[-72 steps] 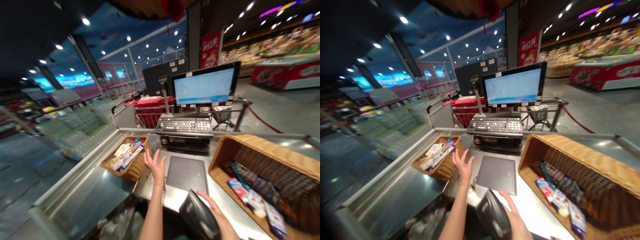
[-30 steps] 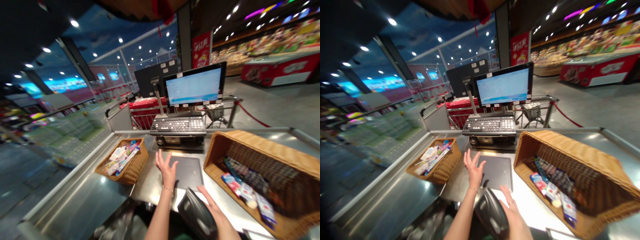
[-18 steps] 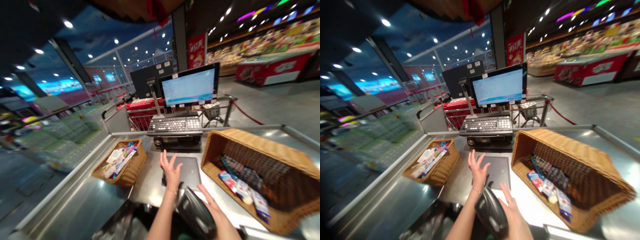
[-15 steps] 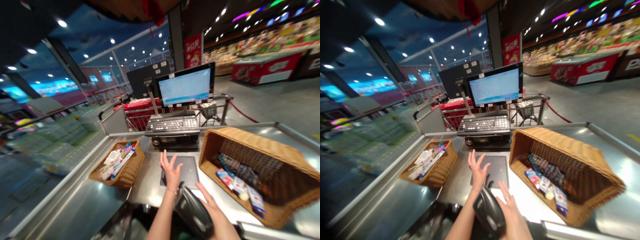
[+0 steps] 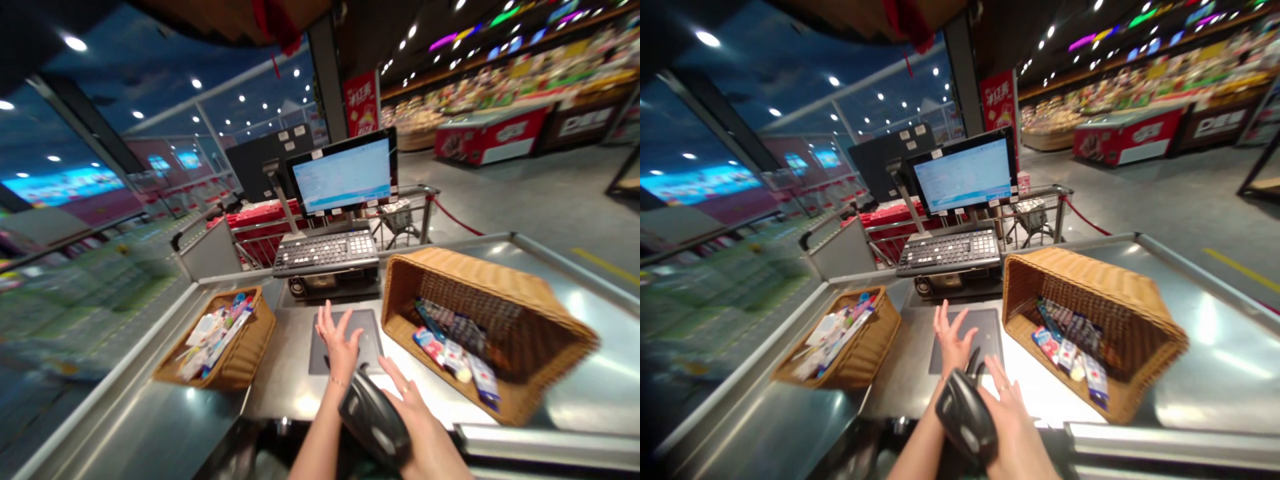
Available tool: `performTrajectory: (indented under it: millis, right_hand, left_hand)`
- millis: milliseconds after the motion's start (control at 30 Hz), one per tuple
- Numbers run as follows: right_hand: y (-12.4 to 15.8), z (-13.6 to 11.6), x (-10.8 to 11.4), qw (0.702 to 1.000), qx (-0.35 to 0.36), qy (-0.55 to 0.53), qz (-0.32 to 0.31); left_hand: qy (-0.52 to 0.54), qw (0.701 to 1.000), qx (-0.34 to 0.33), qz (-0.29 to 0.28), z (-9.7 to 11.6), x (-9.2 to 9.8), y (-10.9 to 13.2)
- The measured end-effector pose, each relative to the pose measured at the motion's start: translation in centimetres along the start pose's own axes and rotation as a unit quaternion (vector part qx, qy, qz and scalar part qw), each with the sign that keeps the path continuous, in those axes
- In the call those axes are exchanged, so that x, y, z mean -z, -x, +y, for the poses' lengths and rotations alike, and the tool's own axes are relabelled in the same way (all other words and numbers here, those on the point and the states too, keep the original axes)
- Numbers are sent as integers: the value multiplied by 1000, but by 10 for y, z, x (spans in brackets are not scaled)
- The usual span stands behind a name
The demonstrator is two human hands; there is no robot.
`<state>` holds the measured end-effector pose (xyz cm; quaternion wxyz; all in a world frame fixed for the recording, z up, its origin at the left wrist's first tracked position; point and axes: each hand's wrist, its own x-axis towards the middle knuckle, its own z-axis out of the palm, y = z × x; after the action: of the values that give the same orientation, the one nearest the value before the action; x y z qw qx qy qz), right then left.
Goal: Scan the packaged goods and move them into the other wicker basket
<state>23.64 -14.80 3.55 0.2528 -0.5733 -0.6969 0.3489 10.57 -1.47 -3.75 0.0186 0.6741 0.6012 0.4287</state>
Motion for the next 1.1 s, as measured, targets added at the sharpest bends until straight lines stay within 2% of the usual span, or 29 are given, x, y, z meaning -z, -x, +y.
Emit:
performTrajectory:
  millis: [133,367,533,933,1100]
  right_hand:
    - [3,-2,11,999,35,36,-17]
    - [3,2,5,995,19,80,52]
    - [3,6,5,993,7,104,56]
    - [-2,9,9,994,-46,38,96]
    - [-3,12,15,992,-65,56,93]
  left_hand:
    - [3,1000,-7,-9,3,-5,2]
    - [17,999,-17,-38,10,-18,7]
    - [19,998,-29,-53,15,-24,8]
    - [28,993,-83,-75,18,-51,15]
    - [26,990,-106,-86,24,-58,15]
